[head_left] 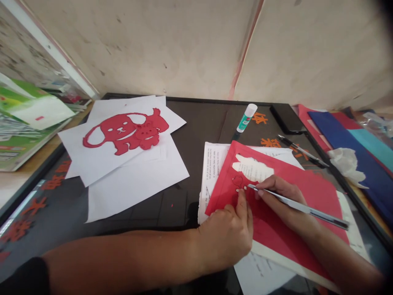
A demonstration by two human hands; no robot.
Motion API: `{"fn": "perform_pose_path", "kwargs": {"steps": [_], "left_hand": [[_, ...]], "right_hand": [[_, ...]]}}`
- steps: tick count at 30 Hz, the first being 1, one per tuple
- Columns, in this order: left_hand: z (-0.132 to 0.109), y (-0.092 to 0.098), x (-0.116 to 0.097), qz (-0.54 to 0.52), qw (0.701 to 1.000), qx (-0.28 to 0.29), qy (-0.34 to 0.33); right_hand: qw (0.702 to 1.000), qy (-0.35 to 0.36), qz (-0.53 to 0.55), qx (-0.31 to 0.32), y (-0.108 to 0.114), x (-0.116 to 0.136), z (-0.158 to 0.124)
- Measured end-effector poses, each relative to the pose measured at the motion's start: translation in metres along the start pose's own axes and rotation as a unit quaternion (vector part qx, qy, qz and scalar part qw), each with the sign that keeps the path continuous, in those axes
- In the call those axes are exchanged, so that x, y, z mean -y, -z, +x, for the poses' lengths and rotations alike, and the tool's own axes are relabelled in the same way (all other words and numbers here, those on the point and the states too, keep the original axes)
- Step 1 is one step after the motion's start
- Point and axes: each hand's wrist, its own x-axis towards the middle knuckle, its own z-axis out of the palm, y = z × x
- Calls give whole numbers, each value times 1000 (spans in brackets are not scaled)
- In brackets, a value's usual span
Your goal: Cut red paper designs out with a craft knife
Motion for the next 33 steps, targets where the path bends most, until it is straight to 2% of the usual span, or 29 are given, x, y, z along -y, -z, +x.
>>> {"fn": "perform_pose_path", "kwargs": {"steps": [14, 23, 26, 30, 31, 33], "left_hand": [[0, 1, 0, 8, 1000, -17, 2], [-1, -1, 0, 0, 1000, -5, -6], [0, -1, 1, -5, 1000, 0, -7], [0, -1, 1, -18, 1000, 4, 5], [0, -2, 1, -20, 1000, 4, 6], [0, -4, 1, -21, 1000, 1, 6]], "right_hand": [[999, 17, -37, 19, -3, 1, 5], [999, 32, -22, 22, 0, 7, 6], [1000, 0, 15, -17, -1, 4, 6], [986, -22, 99, -130, -10, -1, 10], [985, -13, 97, -139, -11, 0, 11], [994, 10, 42, -105, -6, 5, 13]]}}
